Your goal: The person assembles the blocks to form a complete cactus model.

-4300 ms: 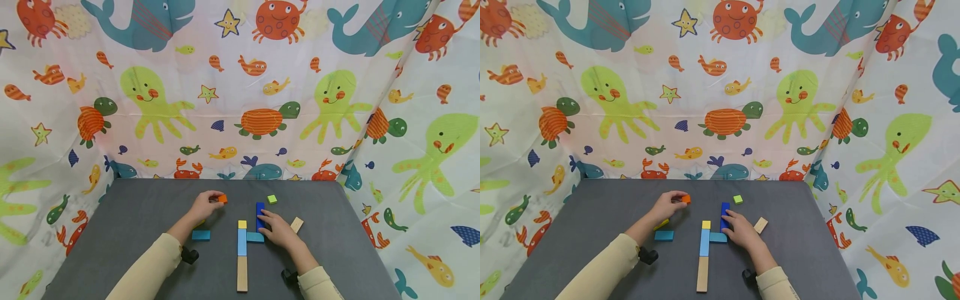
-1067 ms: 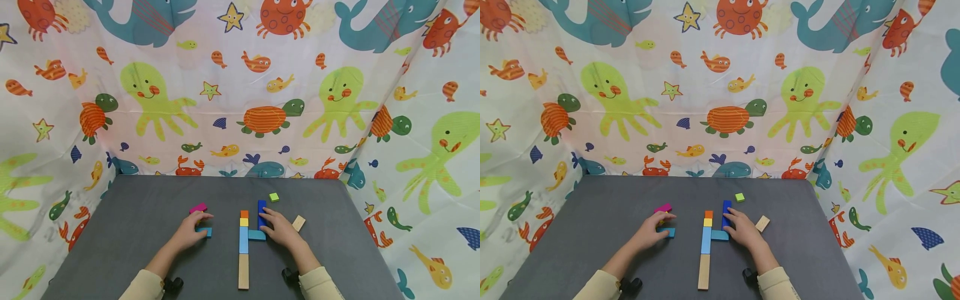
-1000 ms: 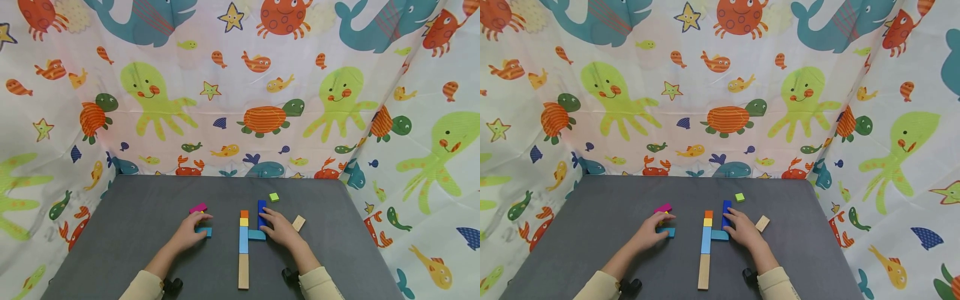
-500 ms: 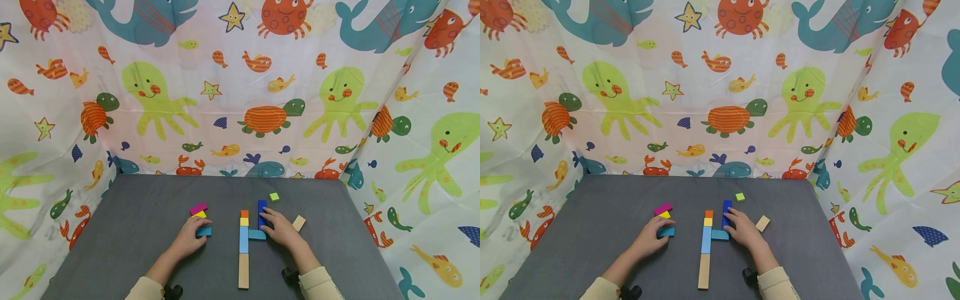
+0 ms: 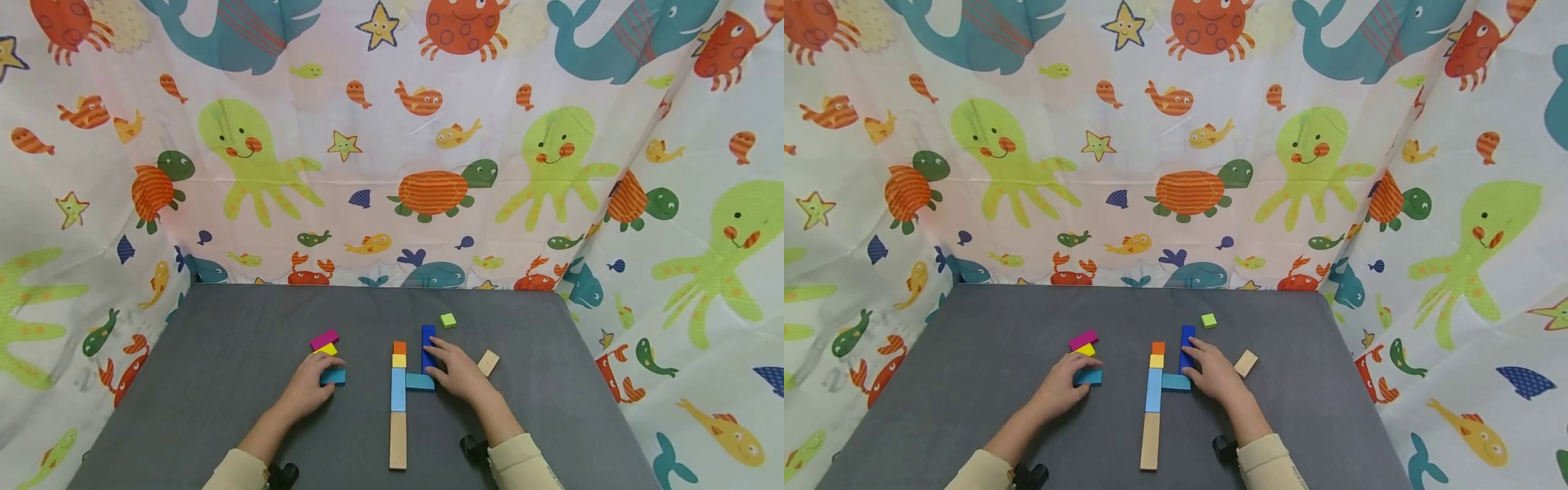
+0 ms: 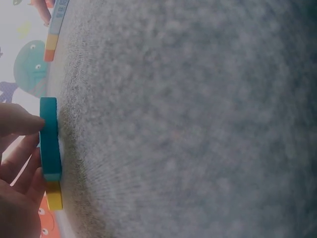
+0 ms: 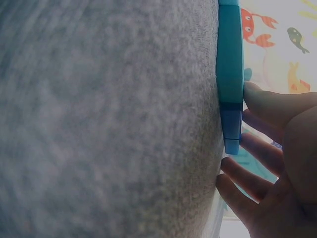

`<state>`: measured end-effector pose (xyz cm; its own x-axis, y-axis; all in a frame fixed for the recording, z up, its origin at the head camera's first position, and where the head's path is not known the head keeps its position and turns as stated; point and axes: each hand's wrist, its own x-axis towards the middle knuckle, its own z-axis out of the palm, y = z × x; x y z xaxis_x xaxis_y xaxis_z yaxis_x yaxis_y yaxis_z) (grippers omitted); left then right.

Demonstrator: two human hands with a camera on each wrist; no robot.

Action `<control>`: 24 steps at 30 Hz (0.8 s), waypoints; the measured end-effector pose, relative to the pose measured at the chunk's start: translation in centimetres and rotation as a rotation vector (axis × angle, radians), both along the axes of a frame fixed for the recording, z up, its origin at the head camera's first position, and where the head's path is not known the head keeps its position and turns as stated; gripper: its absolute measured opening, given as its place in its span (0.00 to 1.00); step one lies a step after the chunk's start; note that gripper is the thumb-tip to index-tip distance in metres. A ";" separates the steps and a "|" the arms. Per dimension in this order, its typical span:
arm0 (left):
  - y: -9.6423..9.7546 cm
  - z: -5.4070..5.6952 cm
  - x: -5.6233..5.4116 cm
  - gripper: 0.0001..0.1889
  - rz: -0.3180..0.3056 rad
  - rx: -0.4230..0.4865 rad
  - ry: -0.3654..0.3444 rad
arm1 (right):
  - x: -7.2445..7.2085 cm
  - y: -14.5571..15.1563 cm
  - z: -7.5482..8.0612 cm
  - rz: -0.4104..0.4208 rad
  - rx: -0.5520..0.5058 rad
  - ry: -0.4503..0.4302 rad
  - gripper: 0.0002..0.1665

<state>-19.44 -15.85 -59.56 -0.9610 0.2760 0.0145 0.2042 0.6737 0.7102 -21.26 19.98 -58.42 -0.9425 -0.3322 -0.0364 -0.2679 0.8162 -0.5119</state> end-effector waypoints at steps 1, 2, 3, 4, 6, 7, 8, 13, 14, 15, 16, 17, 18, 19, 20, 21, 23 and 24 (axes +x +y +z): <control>0.0 0.0 -0.1 0.20 -0.001 -0.005 -0.002 | 0.0 0.0 0.0 -0.002 0.000 0.001 0.32; 0.0 -0.1 -0.1 0.19 -0.004 -0.009 -0.003 | 0.0 0.0 0.0 -0.004 0.000 0.002 0.32; 0.0 -0.1 -0.2 0.19 -0.008 -0.013 0.002 | 0.0 0.0 0.0 -0.006 0.001 0.003 0.32; 0.0 -0.1 -0.3 0.19 -0.011 -0.013 0.005 | 0.0 0.0 0.0 -0.008 0.001 0.003 0.31; 0.2 -0.1 -0.5 0.19 -0.018 -0.013 0.016 | 0.0 0.0 0.0 -0.011 0.001 0.002 0.31; 0.3 0.0 -0.7 0.19 -0.026 -0.005 0.030 | 0.0 -0.1 -0.1 -0.013 0.003 0.001 0.31; 0.5 0.0 -0.8 0.19 -0.036 0.006 0.044 | 0.0 -0.1 -0.1 -0.015 0.005 0.000 0.31; 2.6 0.8 -1.8 0.21 -0.080 0.057 0.080 | 0.0 0.0 -0.1 -0.013 0.006 -0.003 0.32; 3.3 0.9 -2.2 0.22 -0.090 0.050 0.082 | 0.1 0.1 -0.1 -0.012 0.004 -0.002 0.32; 3.9 1.0 -2.6 0.23 -0.102 0.038 0.084 | 0.1 0.1 -0.1 -0.009 0.003 -0.003 0.32; 4.6 1.0 -3.1 0.24 -0.119 0.020 0.086 | 0.1 0.1 -0.1 -0.008 0.002 -0.001 0.32; 5.3 1.1 -3.6 0.26 -0.141 0.000 0.090 | 0.1 0.1 0.0 -0.006 0.005 -0.001 0.32; 5.9 1.1 -4.1 0.27 -0.165 -0.025 0.094 | 0.1 0.1 0.0 -0.004 0.005 0.002 0.32; 6.6 1.2 -4.6 0.28 -0.192 -0.059 0.100 | 0.1 0.1 0.0 -0.001 0.006 0.003 0.32; 7.2 1.2 -5.0 0.29 -0.220 -0.099 0.102 | 0.1 0.1 0.0 0.000 0.006 0.007 0.31; 7.8 1.3 -5.5 0.30 -0.252 -0.141 0.105 | 0.1 0.1 0.1 0.002 0.008 0.007 0.31; 9.0 1.4 -6.2 0.33 -0.311 -0.226 0.113 | 0.1 0.0 0.1 0.002 0.014 0.005 0.31; 9.5 1.3 -6.6 0.34 -0.341 -0.271 0.120 | 0.0 0.0 0.2 0.003 0.011 0.004 0.31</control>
